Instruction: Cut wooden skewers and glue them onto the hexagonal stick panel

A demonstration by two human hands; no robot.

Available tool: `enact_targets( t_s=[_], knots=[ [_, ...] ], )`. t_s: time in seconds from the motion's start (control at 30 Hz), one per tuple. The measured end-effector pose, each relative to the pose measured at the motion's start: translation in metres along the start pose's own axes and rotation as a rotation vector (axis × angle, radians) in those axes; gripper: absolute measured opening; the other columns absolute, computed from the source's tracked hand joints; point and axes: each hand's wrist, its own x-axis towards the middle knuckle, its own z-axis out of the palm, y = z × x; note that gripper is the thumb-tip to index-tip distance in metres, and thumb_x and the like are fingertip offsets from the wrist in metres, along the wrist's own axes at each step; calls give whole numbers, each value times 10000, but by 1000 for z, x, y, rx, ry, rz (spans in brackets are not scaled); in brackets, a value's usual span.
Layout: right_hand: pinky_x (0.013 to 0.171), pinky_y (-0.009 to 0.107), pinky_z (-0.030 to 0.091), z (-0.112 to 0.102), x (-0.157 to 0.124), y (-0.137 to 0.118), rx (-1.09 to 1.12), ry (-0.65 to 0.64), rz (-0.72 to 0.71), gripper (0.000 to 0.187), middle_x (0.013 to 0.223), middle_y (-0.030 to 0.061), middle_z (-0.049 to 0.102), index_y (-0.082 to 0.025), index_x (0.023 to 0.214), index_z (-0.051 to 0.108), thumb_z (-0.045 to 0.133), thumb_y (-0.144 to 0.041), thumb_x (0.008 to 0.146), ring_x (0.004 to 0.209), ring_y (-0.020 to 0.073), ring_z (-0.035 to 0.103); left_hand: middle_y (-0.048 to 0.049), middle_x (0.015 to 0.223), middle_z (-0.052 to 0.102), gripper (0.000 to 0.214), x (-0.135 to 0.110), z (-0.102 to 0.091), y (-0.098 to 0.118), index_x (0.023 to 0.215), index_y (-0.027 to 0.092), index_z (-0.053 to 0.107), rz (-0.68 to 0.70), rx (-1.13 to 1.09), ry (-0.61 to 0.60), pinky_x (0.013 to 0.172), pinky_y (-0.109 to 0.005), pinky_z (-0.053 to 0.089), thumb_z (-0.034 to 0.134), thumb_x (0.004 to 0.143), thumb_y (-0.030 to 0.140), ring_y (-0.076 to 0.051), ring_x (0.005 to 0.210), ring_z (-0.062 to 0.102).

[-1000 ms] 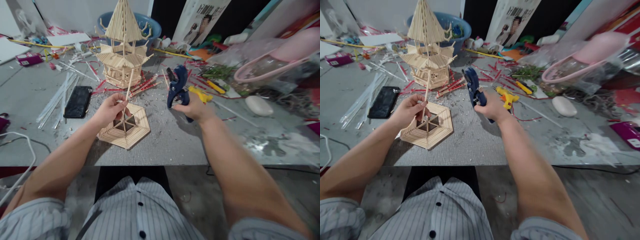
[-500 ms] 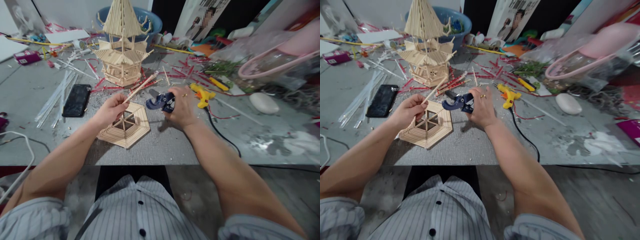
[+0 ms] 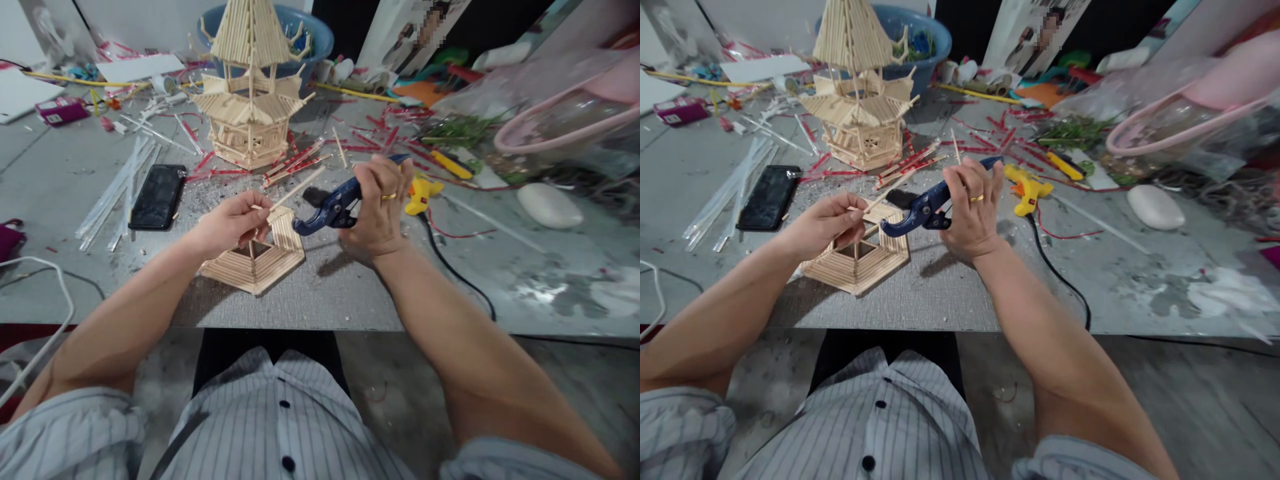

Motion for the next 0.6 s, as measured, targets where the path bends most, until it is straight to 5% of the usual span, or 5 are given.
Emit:
enact_targets(
  t_s=[0.17,0.37,0.6],
  knots=[
    [1037,631,278,2,-4,12,16,6,53,726,1252,186,514,-191,1395,271,391,-602,809,1217,359,458,-24,743,688,114,1,5,1,817,145,584,-58,143,3,499,-199,336,576,834,257,-42,499,467],
    [1055,664,134,-6,-1,12,83,-188,320,730,1365,148,457,-292,1417,258,532,-527,782,1317,392,329,38,582,573,131,0,17,4,683,139,647,-33,382,145,561,-224,347,670,726,261,-62,542,461],
    [1052,613,183,-9,-4,16,195,-161,318,844,1352,214,431,-181,1434,256,575,-469,707,1270,416,353,62,487,418,250,8,17,3,583,134,604,-82,462,198,498,-234,276,655,749,313,-43,462,333]
  ],
)
